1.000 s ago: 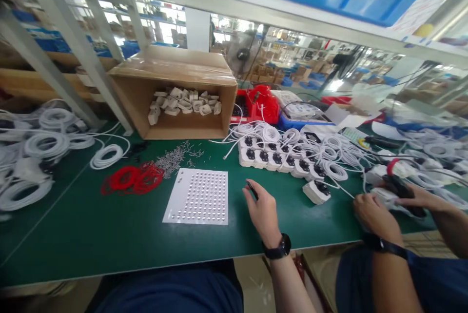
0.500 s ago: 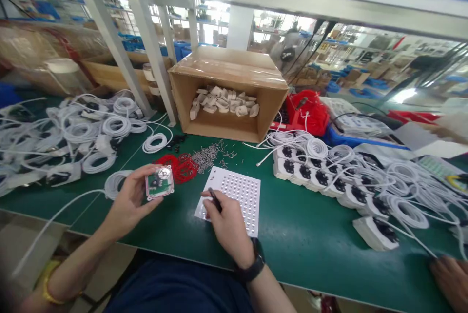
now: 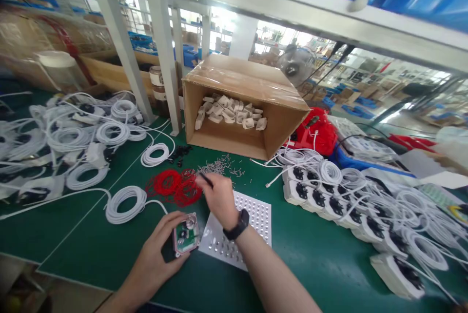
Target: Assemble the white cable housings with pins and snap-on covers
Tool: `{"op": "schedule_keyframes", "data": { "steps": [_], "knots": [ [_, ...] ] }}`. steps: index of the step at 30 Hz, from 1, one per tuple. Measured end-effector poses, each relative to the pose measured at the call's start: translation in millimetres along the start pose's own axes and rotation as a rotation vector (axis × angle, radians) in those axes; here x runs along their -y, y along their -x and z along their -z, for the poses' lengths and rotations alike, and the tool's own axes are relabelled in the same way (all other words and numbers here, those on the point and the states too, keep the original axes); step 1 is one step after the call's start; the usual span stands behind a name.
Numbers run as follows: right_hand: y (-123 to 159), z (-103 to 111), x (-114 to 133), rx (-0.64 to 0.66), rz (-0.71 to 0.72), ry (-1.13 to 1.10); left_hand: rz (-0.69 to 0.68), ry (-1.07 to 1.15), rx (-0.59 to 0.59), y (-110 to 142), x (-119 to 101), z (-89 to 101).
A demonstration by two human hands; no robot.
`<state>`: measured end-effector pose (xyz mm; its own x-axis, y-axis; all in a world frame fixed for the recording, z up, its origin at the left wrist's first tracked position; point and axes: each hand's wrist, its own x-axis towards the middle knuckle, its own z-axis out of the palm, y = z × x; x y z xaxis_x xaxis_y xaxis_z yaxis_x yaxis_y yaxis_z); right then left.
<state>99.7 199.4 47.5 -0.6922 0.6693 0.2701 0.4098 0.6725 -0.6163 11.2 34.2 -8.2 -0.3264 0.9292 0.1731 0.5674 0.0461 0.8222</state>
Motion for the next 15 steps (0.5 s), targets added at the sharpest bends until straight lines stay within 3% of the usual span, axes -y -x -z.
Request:
{"op": "schedule_keyframes", "data": {
  "steps": [4,7,11,15],
  "knots": [
    [-89.4,-16.2,-18.6,0.077,0.009,0.233,0.003,-0.025,0.035,-1.5,2.4,0.4],
    [-127.3,-44.6,-25.3,0.141,0.003,0.284,-0.003,-0.036,0.055,1.1,7.6,-1.8],
    [-136.0,-63.8,-24.5,0.162,-0.055,0.288,0.002,-0.058,0.030,2.8,11.0,-5.7],
    [-114.8,-41.0,-17.0,0.163,-0.096,0.219,-0.003,-0.059,0.030,1.0,10.8,-8.4]
  ]
}}
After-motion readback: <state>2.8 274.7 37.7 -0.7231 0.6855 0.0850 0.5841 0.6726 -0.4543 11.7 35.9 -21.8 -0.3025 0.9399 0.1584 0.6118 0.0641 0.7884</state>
